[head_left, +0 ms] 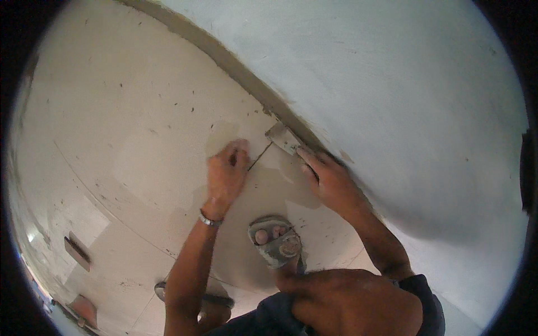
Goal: The person applies grout to the joints between floor tiles using a grout float and smooths the surface with a cloth. They repeatedly press the float into the seams and wipe away excess material from the tile surface.
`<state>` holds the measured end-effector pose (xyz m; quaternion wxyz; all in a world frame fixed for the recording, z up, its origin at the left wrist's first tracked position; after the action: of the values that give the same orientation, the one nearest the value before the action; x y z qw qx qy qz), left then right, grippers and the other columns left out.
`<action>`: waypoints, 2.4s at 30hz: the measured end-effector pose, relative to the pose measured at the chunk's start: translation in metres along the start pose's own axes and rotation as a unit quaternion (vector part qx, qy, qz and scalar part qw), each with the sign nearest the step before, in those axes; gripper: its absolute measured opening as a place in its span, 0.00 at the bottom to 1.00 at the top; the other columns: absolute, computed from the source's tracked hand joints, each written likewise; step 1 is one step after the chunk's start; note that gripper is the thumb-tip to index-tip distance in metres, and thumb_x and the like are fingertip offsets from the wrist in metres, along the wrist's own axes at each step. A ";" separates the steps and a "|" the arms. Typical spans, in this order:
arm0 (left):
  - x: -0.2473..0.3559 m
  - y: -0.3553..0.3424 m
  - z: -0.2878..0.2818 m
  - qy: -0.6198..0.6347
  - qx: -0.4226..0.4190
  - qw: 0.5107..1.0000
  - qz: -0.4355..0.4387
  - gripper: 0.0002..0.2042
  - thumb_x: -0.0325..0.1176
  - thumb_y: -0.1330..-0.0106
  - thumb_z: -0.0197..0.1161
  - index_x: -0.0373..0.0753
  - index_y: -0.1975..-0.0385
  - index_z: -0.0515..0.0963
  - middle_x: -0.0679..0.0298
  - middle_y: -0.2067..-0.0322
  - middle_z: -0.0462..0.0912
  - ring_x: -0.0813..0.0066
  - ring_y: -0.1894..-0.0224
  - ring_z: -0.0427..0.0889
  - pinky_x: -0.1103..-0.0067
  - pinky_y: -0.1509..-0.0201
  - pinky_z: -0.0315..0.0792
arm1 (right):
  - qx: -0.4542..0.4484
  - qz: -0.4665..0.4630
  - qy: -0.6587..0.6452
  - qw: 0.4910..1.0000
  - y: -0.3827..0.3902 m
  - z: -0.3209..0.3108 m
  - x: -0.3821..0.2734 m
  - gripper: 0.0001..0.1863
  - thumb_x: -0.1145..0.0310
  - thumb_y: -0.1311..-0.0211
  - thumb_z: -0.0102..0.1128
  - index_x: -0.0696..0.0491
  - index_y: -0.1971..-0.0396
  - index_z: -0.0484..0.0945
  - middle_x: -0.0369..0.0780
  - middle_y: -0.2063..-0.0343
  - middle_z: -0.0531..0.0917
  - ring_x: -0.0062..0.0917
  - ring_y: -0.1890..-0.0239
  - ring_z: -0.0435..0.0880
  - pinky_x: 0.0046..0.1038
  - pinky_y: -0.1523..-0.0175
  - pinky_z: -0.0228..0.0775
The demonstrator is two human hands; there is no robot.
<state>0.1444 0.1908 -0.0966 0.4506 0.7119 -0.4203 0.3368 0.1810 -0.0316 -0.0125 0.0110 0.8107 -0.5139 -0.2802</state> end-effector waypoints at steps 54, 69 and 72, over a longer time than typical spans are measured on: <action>0.003 -0.075 0.022 0.471 0.095 0.856 -0.191 0.11 0.30 0.33 0.61 0.25 0.65 0.80 0.58 0.74 0.84 0.73 0.74 0.85 0.78 0.70 0.81 | 0.043 -0.063 -0.010 0.997 -0.107 0.008 -0.059 0.19 0.71 0.28 0.54 0.58 0.40 0.74 0.59 0.55 0.81 0.57 0.53 0.80 0.48 0.46 0.72; 0.001 -0.095 -0.002 0.451 0.106 0.866 -0.189 0.11 0.31 0.31 0.61 0.26 0.61 0.80 0.58 0.71 0.84 0.71 0.73 0.84 0.78 0.68 0.81 | 0.052 -0.084 -0.023 0.995 -0.134 0.009 -0.079 0.18 0.71 0.28 0.53 0.61 0.42 0.75 0.60 0.56 0.81 0.57 0.53 0.81 0.48 0.48 0.73; 0.003 -0.100 -0.005 0.448 0.104 0.868 -0.186 0.11 0.31 0.31 0.61 0.26 0.62 0.80 0.58 0.71 0.84 0.71 0.72 0.84 0.77 0.68 0.82 | 0.061 -0.086 -0.023 0.994 -0.138 0.009 -0.080 0.18 0.73 0.29 0.54 0.63 0.43 0.75 0.60 0.57 0.82 0.57 0.54 0.81 0.47 0.48 0.73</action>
<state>0.2359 0.2185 -0.1282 0.5685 0.5920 0.0043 0.5712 0.2660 0.1034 -0.0271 -0.0747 0.8445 -0.4585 -0.2665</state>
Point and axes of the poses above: each hand's wrist, its own y-axis away from the middle knuckle, its own z-axis out of the palm, x = y × z, the point moved 8 cm from there along -y, towards the middle knuckle
